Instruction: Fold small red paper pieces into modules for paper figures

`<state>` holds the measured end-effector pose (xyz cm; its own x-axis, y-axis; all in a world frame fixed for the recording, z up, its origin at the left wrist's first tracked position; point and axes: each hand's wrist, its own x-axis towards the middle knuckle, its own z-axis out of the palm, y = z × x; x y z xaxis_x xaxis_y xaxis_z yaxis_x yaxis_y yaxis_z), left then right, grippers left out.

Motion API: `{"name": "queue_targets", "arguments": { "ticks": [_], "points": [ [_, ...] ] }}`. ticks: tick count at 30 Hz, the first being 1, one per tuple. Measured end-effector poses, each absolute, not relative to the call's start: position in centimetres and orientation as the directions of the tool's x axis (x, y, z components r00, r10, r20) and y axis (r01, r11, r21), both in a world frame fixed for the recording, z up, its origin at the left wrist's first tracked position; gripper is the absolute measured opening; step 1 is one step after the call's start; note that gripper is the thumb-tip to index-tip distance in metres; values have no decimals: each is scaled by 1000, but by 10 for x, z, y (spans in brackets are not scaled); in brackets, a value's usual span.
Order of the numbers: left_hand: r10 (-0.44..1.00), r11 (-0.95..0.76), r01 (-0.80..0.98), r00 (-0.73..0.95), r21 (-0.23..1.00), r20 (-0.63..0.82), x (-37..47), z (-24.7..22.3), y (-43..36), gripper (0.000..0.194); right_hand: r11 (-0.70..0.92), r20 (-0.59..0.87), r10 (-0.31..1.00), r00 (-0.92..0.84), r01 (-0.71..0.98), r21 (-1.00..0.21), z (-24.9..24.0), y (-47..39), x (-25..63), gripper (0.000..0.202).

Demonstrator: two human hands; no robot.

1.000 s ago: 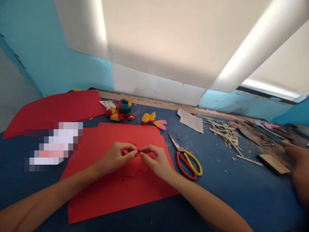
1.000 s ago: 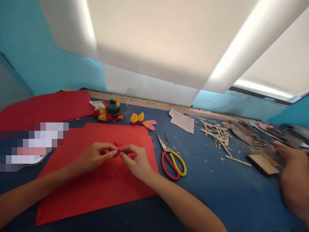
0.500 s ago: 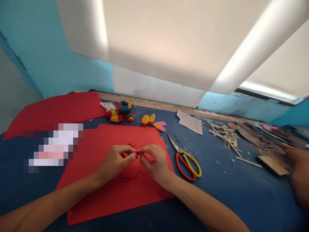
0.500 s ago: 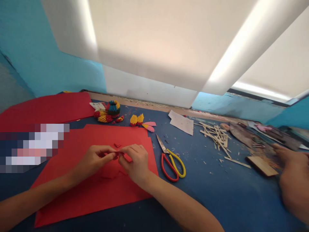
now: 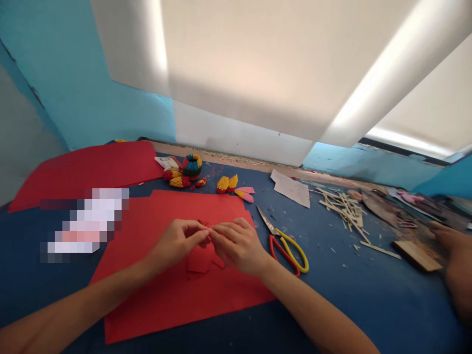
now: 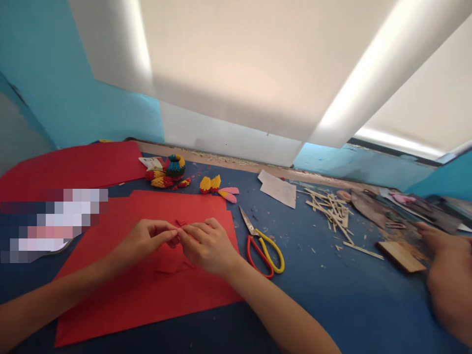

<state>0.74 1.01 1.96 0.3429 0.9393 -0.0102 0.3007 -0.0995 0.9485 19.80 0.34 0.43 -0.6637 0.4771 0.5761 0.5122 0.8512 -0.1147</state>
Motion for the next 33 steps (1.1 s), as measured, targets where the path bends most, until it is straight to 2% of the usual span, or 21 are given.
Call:
{"name": "queue_targets", "arguments": {
  "ticks": [2, 7, 10, 13, 20, 26, 28, 30, 33],
  "points": [
    [931, -149, 318, 364, 936, 25, 6, 20, 10, 27, 847, 569, 514, -642, 485, -218, 3, 4, 198, 27],
    [905, -222, 350, 422, 910, 59, 3, 21, 10, 27, 706, 533, 698, -478, 334, -624, -2, 3, 197, 14],
    [875, -205, 329, 483, 922, 22, 3, 22, 11, 26, 644, 503, 752, -426, 312, -699, -3, 0, 195, 11],
    [843, -144, 327, 535, 934, -58, 3, 21, 12, 28, 675, 546, 734, -404, 347, -651, -2, -1, 195, 7],
    [788, -23, 339, 585, 941, -192, 1, 11, 15, 31, 839, 694, 531, -486, 416, -350, -5, 0, 194, 16],
    [778, 3, 315, 596, 949, -201, 2, 17, 13, 33, 829, 676, 545, -496, 440, -346, -4, 2, 195, 10],
    [792, -65, 316, 593, 946, -144, 1, 19, 12, 34, 816, 667, 564, -487, 454, -359, -3, 2, 195, 9],
    [803, -212, 346, 595, 914, -38, 0, 20, 11, 32, 806, 671, 574, -469, 467, -363, -1, 2, 195, 8],
    [786, -487, 428, 595, 762, 169, -2, 16, 10, 27, 803, 659, 579, -479, 474, -361, 0, 2, 195, 9]
  ]
}}
